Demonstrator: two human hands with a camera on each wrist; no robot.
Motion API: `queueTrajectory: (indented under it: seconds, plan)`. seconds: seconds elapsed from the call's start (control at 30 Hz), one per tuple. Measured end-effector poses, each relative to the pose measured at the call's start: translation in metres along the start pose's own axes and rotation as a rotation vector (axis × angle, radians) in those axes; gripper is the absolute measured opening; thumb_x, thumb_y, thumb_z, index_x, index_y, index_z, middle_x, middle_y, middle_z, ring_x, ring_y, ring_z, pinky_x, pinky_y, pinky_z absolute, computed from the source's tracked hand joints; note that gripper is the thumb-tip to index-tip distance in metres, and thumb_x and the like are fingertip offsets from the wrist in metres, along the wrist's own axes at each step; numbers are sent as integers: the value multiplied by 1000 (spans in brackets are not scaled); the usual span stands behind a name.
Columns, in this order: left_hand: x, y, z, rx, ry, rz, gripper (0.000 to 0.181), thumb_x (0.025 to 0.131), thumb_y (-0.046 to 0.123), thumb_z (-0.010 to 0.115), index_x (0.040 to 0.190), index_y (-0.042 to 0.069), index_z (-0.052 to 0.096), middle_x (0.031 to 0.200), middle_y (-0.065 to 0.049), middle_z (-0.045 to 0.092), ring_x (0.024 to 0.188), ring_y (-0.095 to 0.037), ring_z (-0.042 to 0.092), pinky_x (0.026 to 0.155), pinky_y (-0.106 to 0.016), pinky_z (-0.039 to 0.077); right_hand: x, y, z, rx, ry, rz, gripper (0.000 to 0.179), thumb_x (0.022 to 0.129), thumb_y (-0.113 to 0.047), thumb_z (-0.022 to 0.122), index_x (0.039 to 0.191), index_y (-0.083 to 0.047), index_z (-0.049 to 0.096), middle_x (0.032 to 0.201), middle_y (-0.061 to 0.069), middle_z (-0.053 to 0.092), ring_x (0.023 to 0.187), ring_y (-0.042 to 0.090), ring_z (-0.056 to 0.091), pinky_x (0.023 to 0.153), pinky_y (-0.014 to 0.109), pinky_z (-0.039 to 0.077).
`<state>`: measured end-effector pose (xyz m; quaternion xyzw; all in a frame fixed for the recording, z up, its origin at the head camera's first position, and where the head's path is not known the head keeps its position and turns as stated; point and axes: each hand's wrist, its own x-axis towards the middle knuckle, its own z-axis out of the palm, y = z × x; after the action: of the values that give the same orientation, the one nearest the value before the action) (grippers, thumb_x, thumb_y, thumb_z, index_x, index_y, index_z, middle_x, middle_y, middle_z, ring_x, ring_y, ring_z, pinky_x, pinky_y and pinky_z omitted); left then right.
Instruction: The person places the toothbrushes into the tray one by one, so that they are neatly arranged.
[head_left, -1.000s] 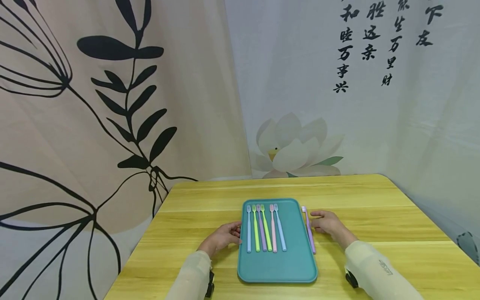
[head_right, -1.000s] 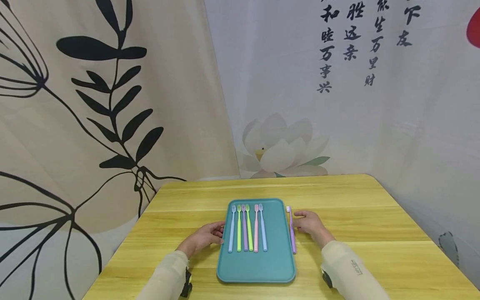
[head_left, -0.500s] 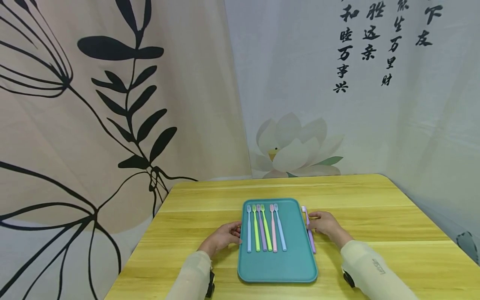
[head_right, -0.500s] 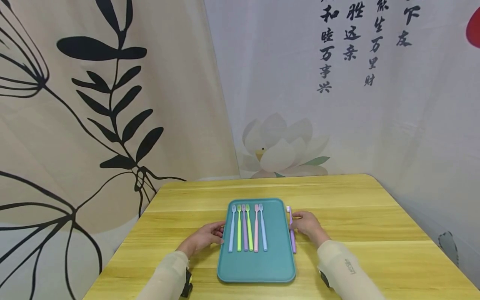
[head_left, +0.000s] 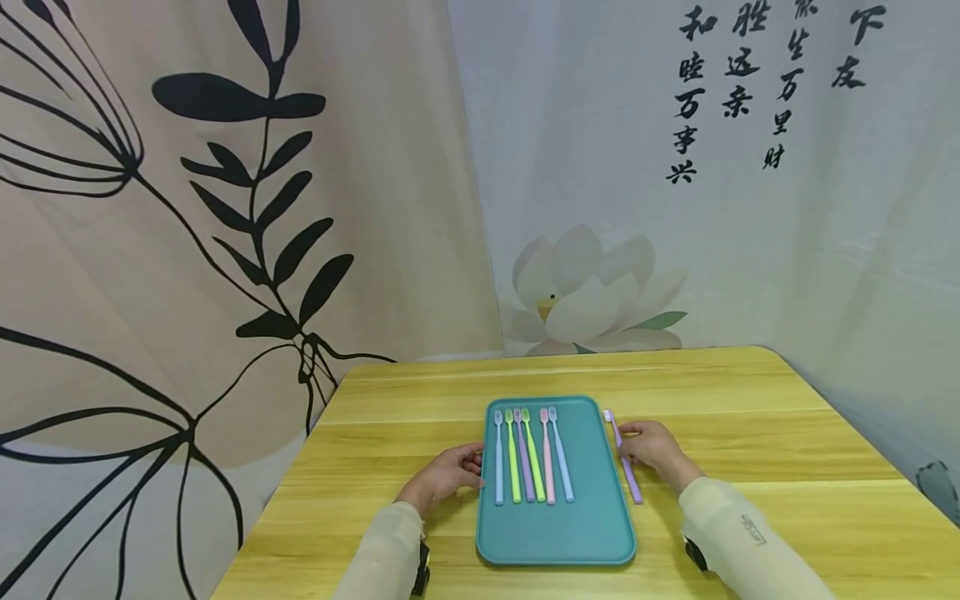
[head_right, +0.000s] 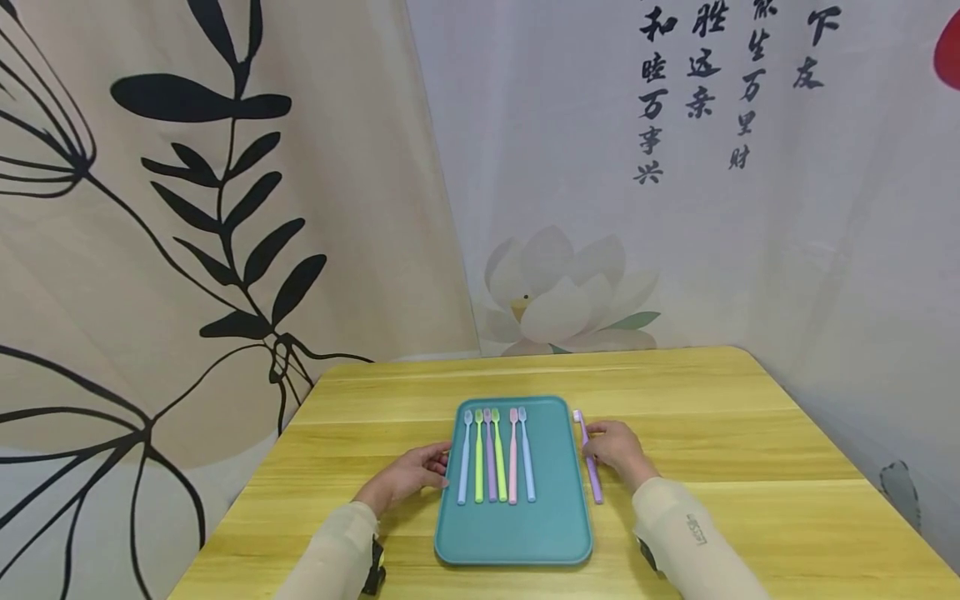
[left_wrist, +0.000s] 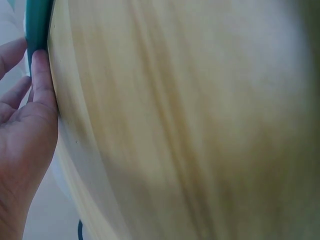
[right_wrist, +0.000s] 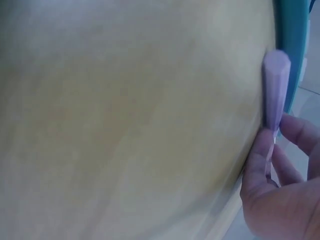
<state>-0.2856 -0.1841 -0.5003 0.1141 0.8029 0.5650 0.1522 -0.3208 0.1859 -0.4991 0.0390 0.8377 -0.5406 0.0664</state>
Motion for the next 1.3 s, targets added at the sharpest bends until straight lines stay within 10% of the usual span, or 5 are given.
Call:
queueTrajectory:
  seconds: [0.47,1.3]
  plan:
    - [2,-1,-1,10,0,4,73,83,-7,70,147,-10,36,116,-15,54,101,-25,50,90,-36,45,7,4,-3,-38,-5,-3,46,79,4,64,124,13,60,89,12,67,67,16,58,60,27,48]
    - [2,0,-1,21,4,-9,73,83,-7,70,148,-9,37,116,-16,54,101,-27,50,88,-38,45,-1,-3,-2,244,-10,40,51,89,2,59,138,13,48,96,13,67,79,15,60,71,29,53]
